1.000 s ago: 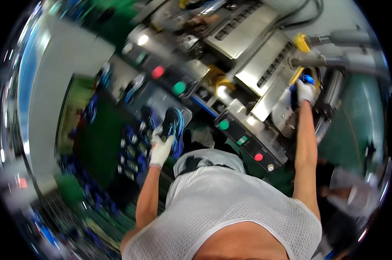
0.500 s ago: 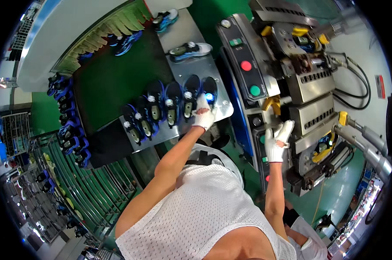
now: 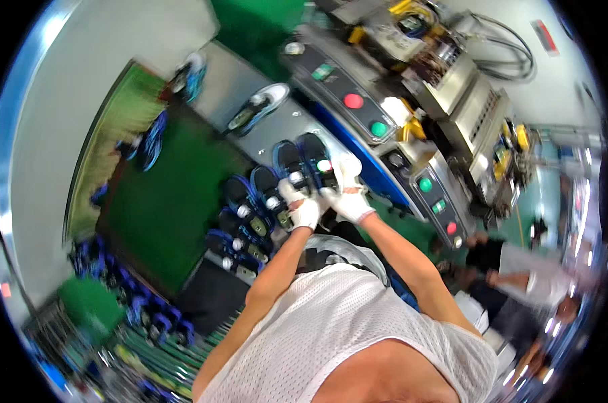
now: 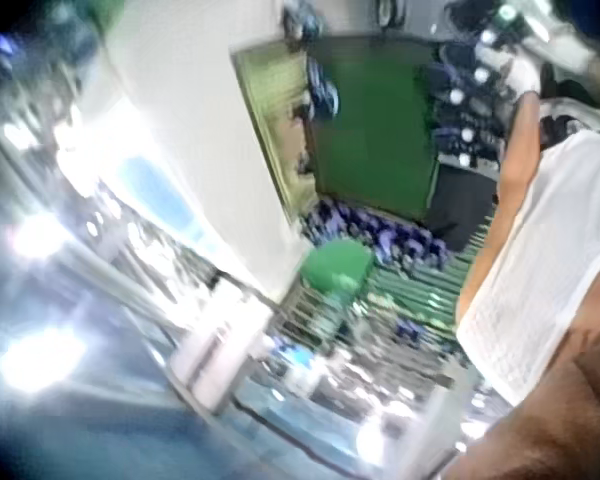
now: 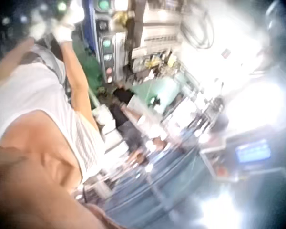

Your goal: The person repeatedly picks up blue and black athletic shoes from a conveyor belt, places them into a shoe assembly machine, and removes them after processing. The person then places the processed shoes onto a nearby table. This cycle is repeated continuously throughout the video.

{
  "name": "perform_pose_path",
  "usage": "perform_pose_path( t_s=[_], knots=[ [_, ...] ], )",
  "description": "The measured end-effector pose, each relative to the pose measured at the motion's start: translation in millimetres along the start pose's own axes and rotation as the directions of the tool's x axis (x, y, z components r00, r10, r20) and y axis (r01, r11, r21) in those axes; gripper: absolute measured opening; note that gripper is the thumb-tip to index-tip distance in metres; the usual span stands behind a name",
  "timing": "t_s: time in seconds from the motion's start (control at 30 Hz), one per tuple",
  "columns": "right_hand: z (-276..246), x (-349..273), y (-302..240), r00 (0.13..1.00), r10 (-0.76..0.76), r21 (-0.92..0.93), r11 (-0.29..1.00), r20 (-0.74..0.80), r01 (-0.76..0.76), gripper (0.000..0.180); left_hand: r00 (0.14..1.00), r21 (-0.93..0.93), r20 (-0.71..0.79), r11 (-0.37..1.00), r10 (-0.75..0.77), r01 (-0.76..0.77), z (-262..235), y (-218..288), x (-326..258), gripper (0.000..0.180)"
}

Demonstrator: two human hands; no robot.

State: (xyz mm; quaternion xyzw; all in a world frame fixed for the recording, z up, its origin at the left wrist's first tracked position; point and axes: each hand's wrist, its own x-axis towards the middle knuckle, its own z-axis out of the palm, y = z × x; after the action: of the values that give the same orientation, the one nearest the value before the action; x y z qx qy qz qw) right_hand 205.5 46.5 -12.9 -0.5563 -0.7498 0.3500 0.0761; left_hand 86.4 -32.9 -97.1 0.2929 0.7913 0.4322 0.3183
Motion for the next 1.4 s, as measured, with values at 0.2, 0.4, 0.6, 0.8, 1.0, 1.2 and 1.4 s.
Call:
perform_pose_path(
  t_s=[0.2,0.4,0.6,0.8,1.0,1.2,1.4],
  knots=[
    [51,58,-19,0.940,0.311,0.158,0.944,-0.142,-0.288,0.069,0.997,-0.056,-0.055,0.996,0.059,-0.062,-8,-12,35,0.076],
    [23,48,11,0.885,0.457,0.215,0.859,0.088,-0.465,0.077,0.890,0.481,0.272,0.853,-0.365,0.203,-59,48,73,0.085],
    [-43,-72,9,0.760,0.647,0.451,0.659,0.068,-0.601,0.095,0.749,0.440,0.640,0.880,-0.169,-0.177,-66,104,41,0.081],
    [-26,-221,52,0.302,0.942,0.908,0.249,-0.146,-0.336,0.095,0.325,0.163,0.944,0.780,0.055,-0.604,2,181,-53,0.081],
    [-74,-346,50,0.003,1.000,0.777,0.020,-0.028,0.629,0.068,-0.144,-0.085,0.989,0.649,-0.039,-0.756,93,240,-173,0.074],
    [-59,-492,83,-0.665,0.747,0.841,0.363,-0.005,0.402,0.070,-0.630,-0.395,0.775,0.743,-0.046,-0.540,180,291,-369,0.077],
    [-67,-609,119,-0.914,0.346,0.977,0.052,-0.213,-0.208,0.083,-0.796,-0.784,0.574,0.411,0.193,-0.466,274,232,-562,0.082]
  ],
)
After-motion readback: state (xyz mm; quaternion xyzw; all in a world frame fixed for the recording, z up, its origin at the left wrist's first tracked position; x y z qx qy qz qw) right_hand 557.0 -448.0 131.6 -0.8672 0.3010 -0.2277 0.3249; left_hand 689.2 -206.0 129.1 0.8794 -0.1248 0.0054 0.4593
